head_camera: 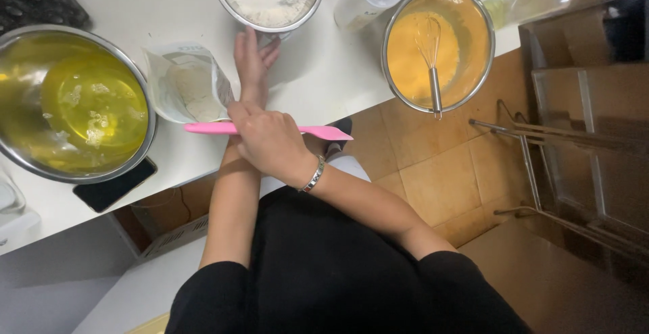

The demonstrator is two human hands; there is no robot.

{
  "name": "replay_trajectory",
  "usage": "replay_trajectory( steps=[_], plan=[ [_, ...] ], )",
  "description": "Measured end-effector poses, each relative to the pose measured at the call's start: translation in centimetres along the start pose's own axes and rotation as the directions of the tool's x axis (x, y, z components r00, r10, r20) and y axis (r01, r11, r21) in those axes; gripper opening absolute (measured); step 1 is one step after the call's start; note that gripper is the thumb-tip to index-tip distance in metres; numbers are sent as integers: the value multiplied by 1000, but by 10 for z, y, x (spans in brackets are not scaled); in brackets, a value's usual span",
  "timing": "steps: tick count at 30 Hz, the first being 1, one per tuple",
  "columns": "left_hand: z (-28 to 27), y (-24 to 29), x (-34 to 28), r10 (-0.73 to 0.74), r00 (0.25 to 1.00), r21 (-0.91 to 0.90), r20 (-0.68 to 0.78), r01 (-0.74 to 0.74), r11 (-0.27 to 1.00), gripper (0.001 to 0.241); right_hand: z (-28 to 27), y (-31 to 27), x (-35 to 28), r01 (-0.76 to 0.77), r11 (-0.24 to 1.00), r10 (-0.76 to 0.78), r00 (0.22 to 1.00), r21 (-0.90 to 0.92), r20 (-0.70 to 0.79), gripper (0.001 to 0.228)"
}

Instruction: Measuring and preparing ingredients for baking.

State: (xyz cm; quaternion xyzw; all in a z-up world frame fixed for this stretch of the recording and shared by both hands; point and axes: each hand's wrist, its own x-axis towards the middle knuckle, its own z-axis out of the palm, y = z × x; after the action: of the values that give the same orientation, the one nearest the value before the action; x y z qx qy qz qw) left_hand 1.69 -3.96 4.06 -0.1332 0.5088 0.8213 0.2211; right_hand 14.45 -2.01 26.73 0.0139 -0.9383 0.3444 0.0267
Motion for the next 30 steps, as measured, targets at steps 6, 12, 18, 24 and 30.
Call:
replay_trajectory(
  steps=[6, 12, 18, 24, 30],
  plan=[
    [5, 34, -120, -41, 991, 125, 125, 25, 992, 45, -11, 4, -3, -43, 999, 42, 999, 26, 17, 33],
    [-71, -18, -147, -68, 952, -74, 297, 94, 993, 40, -33, 3, -9, -9, 996, 12, 999, 85, -40, 39],
    [-57, 47, -170, -109, 977, -287, 185, 159, 945, 52, -68, 48, -27, 67, 997, -53, 961, 43, -271, 18],
    [-68, 67, -189, -167, 962, -470, 214, 252, 846, 65, -119, 90, -27, 45, 997, -9, 862, 60, -507, 5],
    [-87, 80, -208, -132, 965, -590, 225, 243, 770, 74, -88, 134, -11, 127, 842, 284, 723, 524, -630, 19]
  ],
)
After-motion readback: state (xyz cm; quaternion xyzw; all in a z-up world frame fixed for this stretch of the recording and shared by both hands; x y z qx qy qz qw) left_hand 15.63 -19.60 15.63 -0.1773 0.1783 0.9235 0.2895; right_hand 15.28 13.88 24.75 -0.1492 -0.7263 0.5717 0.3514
